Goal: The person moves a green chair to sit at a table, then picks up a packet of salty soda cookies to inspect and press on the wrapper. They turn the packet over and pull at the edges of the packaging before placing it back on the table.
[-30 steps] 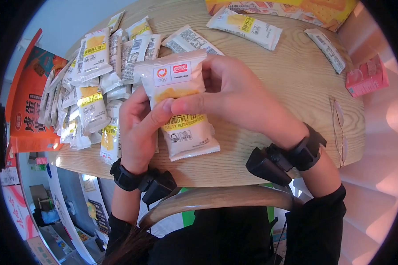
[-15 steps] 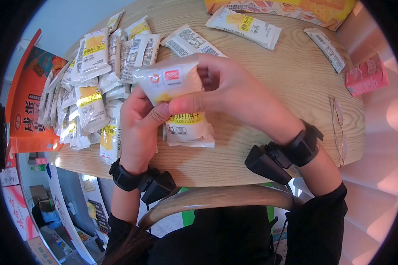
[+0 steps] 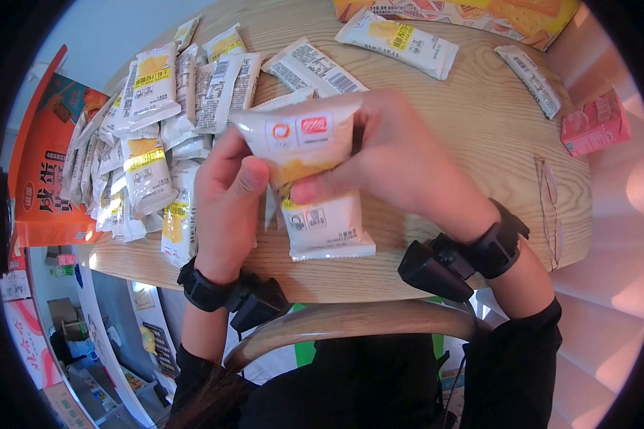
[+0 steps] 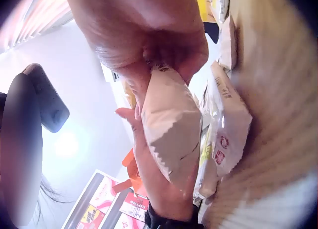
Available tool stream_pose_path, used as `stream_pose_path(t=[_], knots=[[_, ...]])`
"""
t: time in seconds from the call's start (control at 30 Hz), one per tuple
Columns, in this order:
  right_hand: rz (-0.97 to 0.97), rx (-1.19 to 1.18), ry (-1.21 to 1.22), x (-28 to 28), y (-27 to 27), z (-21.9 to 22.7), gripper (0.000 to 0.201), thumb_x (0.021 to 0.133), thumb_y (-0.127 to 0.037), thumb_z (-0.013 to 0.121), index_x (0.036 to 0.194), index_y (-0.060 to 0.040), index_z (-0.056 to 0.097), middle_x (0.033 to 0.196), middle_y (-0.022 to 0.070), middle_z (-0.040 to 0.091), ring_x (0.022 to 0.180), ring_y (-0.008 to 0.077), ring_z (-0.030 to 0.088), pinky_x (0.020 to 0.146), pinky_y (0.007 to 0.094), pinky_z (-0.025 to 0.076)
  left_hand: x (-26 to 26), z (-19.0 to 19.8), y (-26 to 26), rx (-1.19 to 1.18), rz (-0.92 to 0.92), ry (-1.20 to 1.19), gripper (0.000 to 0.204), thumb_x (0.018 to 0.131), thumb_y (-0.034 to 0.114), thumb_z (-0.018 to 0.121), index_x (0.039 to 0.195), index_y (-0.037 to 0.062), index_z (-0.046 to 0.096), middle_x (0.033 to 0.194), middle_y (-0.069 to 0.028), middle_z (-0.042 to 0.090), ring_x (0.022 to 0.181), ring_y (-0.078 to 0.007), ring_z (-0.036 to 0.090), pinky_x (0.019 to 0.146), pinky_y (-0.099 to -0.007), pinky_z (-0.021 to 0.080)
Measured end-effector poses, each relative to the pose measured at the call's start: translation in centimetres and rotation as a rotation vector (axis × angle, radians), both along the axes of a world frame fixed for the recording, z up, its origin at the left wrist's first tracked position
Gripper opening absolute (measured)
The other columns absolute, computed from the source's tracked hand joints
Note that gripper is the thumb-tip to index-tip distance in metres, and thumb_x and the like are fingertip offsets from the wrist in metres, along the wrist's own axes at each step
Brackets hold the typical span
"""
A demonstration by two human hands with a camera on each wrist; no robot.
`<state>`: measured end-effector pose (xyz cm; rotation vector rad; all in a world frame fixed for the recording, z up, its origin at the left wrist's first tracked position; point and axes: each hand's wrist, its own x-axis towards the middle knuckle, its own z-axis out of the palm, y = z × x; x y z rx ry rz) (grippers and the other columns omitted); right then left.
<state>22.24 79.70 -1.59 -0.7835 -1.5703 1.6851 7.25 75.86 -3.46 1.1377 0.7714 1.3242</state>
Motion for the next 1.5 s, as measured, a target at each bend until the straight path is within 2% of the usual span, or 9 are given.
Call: stream_pose_path(t=[0.2,0.3,0.47,0.67,0.9,1.13,1.23,1.3,1.5], knots=[[0.087,0.085,-0.257,-0.1,0.4,-1.1,0.032,0.056,-0.013,0.068,0.082,0.0004,0.055,0.074,0.0046,0.056,0.067,0.0088,0.051,0.061,0.0214,0.041,-0.4,0.1,0.1,-0.036,0.002,0.119,0.02,0.074,0.011,0.051,0.09,-0.0005,0.044,0.083,-0.004,0.051,0.078,-0.0081,0.047,0.069,-0.0206,0.037],[0.001,-0.034,0.09,-0.9,-0.5,-0.7,0.029,0.059,-0.017,0.067,0.078,0.0,0.055,0.072,0.0026,0.055,0.067,0.0077,0.049,0.06,0.02,0.039,-0.2,0.0,0.0,0.011,0.08,0.176,0.02,0.075,0.013,0.05,0.088,-0.0002,0.045,0.08,-0.0036,0.051,0.074,-0.0073,0.046,0.066,-0.0197,0.037],[0.005,0.034,-0.034,-0.3,0.1,-1.0,0.023,0.06,-0.014,0.065,0.075,-0.0018,0.053,0.066,-0.0008,0.05,0.063,0.0056,0.045,0.057,0.0187,0.036,-0.7,-0.4,-0.2,0.129,0.101,0.513,0.019,0.074,0.015,0.051,0.084,0.0002,0.045,0.067,-0.0018,0.049,0.062,-0.0073,0.043,0.058,-0.019,0.036],[-0.055,0.08,0.008,0.1,0.5,-1.3,0.019,0.057,-0.009,0.066,0.064,-0.0047,0.049,0.061,-0.0034,0.046,0.061,0.0036,0.042,0.054,0.0176,0.034,0.2,-0.3,-0.1,0.102,0.033,0.219,0.021,0.072,0.017,0.053,0.082,0.0013,0.044,0.073,-0.0002,0.046,0.066,-0.0067,0.043,0.058,-0.0181,0.035],[0.05,0.15,-0.154,-0.3,0.1,-1.0,0.025,0.055,-0.013,0.069,0.063,-0.0049,0.047,0.06,-0.0028,0.045,0.058,0.0045,0.041,0.053,0.018,0.033,-0.5,-0.3,0.0,0.154,0.077,0.417,0.019,0.071,0.017,0.054,0.082,0.0041,0.045,0.073,0.0011,0.044,0.062,-0.0023,0.037,0.051,-0.0155,0.029],[0.058,0.163,-0.177,-0.9,-0.7,-1.2,0.028,0.059,-0.02,0.067,0.071,-0.0024,0.048,0.06,-0.0018,0.046,0.058,0.0042,0.042,0.051,0.017,0.033,-0.4,-0.3,-0.2,0.089,0.231,0.412,0.014,0.072,0.014,0.054,0.077,0.0039,0.046,0.056,0.0037,0.042,0.047,-0.0026,0.034,0.041,-0.0154,0.025],[-0.017,0.07,-0.139,-1.1,-0.8,-1.7,0.029,0.058,-0.017,0.067,0.074,-0.0018,0.048,0.06,-0.0018,0.045,0.056,0.0037,0.041,0.049,0.0166,0.033,-0.1,-0.4,-0.1,0.112,0.23,0.401,0.015,0.072,0.014,0.054,0.078,0.0035,0.046,0.055,0.004,0.042,0.048,-0.0032,0.035,0.042,-0.0152,0.027],[-0.128,0.201,-0.087,-0.8,-0.4,-2.0,0.025,0.058,-0.012,0.066,0.073,-0.0017,0.049,0.06,-0.0019,0.045,0.054,0.0035,0.041,0.049,0.0167,0.033,0.0,-0.7,0.1,0.147,0.231,0.398,0.015,0.072,0.014,0.055,0.078,0.0034,0.046,0.056,0.004,0.042,0.049,-0.0035,0.036,0.044,-0.0149,0.029],[-0.12,0.149,-0.058,-0.1,-0.1,-1.0,0.018,0.058,-0.004,0.062,0.067,-0.0008,0.048,0.061,-0.002,0.046,0.056,0.0031,0.043,0.051,0.0162,0.034,1.0,-0.1,0.0,0.078,0.205,0.086,0.015,0.072,0.013,0.053,0.082,0.0033,0.047,0.059,0.0051,0.042,0.053,-0.0031,0.036,0.049,-0.0133,0.029]])
